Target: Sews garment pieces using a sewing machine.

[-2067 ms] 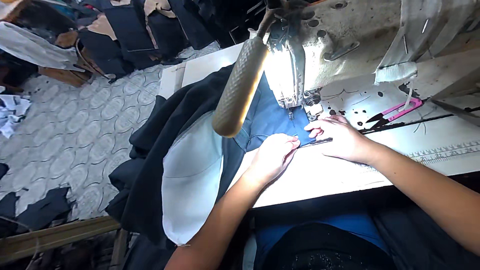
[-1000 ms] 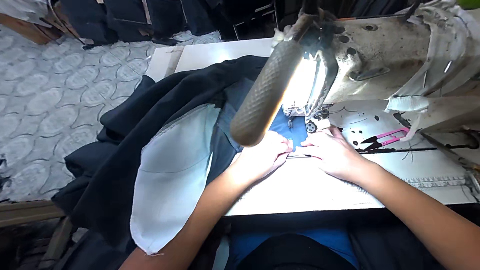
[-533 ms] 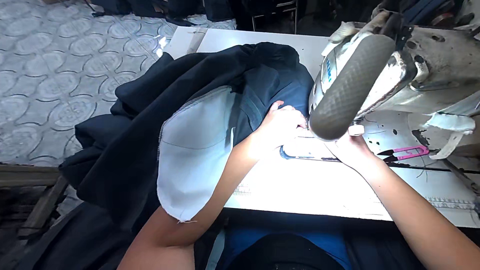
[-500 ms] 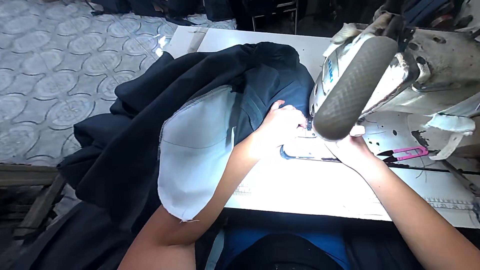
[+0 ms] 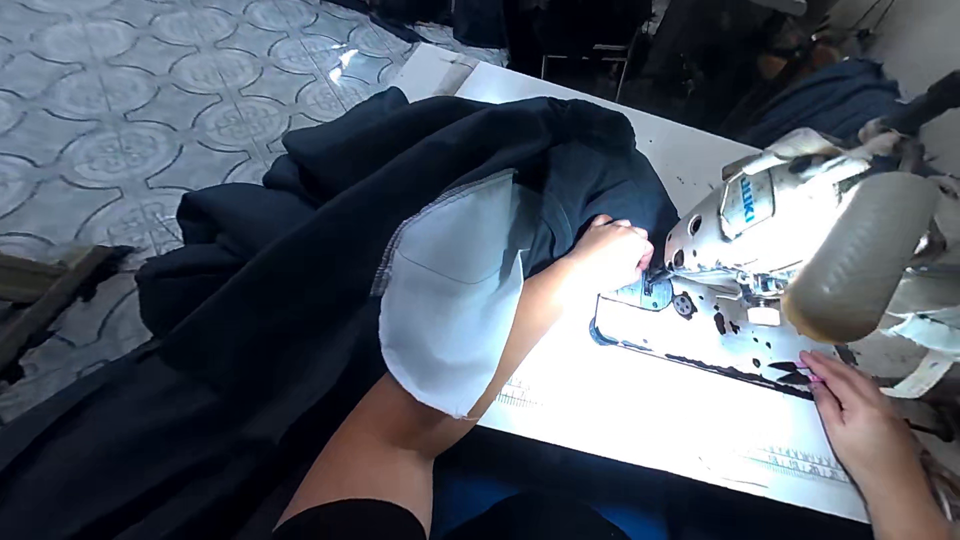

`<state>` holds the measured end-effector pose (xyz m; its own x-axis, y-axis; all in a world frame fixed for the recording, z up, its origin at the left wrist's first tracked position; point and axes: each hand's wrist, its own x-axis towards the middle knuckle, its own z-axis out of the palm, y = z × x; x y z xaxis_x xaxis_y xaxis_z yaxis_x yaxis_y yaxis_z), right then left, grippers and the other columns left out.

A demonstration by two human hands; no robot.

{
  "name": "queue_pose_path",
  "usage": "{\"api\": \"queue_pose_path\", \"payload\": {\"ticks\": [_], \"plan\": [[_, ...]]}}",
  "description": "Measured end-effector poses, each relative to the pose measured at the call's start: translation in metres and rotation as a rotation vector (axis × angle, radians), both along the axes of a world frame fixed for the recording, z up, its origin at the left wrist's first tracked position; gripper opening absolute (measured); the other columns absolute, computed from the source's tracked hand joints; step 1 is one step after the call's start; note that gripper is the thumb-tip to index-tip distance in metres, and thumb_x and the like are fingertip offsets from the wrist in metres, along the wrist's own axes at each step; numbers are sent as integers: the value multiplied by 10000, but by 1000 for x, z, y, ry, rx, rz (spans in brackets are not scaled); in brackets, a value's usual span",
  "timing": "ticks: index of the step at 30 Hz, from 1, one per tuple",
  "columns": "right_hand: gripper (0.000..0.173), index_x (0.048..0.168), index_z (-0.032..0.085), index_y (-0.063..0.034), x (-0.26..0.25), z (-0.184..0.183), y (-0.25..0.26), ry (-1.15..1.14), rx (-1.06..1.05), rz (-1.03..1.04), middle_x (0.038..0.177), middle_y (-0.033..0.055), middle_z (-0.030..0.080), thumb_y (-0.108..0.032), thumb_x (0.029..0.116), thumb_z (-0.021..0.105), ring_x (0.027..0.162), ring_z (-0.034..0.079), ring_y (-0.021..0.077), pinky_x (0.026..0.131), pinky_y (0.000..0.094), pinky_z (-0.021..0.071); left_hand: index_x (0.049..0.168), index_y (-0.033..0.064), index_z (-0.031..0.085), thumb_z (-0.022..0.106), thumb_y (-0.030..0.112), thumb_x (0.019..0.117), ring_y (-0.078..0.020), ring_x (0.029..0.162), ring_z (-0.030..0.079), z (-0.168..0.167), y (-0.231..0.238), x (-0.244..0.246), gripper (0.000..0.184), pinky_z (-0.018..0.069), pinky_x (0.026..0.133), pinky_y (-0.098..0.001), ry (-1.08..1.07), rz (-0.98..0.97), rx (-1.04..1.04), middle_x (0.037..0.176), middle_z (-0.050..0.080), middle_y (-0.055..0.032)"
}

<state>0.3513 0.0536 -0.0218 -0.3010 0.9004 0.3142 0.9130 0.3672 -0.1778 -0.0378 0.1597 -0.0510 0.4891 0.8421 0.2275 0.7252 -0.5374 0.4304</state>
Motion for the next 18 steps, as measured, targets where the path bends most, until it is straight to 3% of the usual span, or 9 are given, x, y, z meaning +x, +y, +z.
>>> {"api": "queue_pose_path", "payload": {"ticks": [3, 5, 7, 10, 12, 13, 16, 18], "plan": [[357, 1100, 715, 97, -18, 1, 8, 48, 79, 10, 1085, 303, 702, -108, 1003, 441, 1043, 662, 504, 965, 606, 485, 1053, 151, 746, 703, 249, 884, -309, 1126, 627, 10, -12, 5, 200, 451, 987, -560, 11, 39, 7, 1135, 673, -92], [391, 1091, 691, 135, -45, 8, 14, 112, 101, 42, 1027, 317, 699, -142, 1033, 422, 984, 685, 462, 928, 541, 519, 1156, 76, 709, 711, 186, 928, -348, 1224, 575, 35, -22, 6, 253, 380, 1080, -578, -8, 30, -116, 1241, 636, -150], [410, 1116, 682, 134, -72, 15, 23, 132, 73, 76, 1030, 306, 702, -178, 1043, 426, 973, 694, 425, 909, 521, 531, 1169, 82, 704, 708, 195, 916, -329, 1240, 574, 30, -20, 8, 276, 375, 1100, -589, -43, -1, -95, 1264, 639, -125], [373, 1155, 663, 122, -103, 27, 47, -33, -85, -14, 1062, 323, 698, -207, 1014, 558, 1018, 691, 487, 886, 649, 513, 1233, 30, 698, 560, 84, 1019, -335, 1349, 524, 47, -22, 1, 260, 261, 1188, -597, -47, -15, -249, 1371, 622, -150], [394, 1154, 676, 119, -122, 29, 64, -147, -158, -129, 1144, 350, 678, -222, 956, 676, 1148, 637, 524, 975, 686, 454, 1189, 43, 730, 501, 41, 1040, -330, 1295, 583, 52, -18, -1, 274, 402, 1106, -544, -18, 114, -229, 1319, 665, -142], [431, 1207, 660, 117, -129, 28, 69, -143, -197, -180, 1237, 350, 647, -223, 944, 694, 1249, 585, 500, 1057, 653, 411, 1170, 54, 742, 501, 52, 1043, -323, 1285, 595, 49, -14, -1, 273, 440, 1072, -534, -25, 158, -206, 1309, 676, -132], [463, 1396, 527, 66, -128, 9, 89, 89, -437, -251, 1412, 204, 559, -185, 1015, 603, 1369, 499, 217, 1161, 358, 385, 1047, 131, 777, 587, 68, 984, -274, 1150, 654, 16, 4, 5, 210, 526, 931, -488, -63, 211, -8, 1151, 724, -66], [461, 1350, 590, 46, -121, -12, 106, 82, -495, -180, 1365, 191, 618, -263, 1011, 638, 1322, 555, 212, 1130, 354, 413, 1008, 161, 783, 637, 77, 954, -260, 1104, 668, -3, 12, 7, 177, 543, 882, -486, -81, 210, 70, 1101, 730, -42]]}}
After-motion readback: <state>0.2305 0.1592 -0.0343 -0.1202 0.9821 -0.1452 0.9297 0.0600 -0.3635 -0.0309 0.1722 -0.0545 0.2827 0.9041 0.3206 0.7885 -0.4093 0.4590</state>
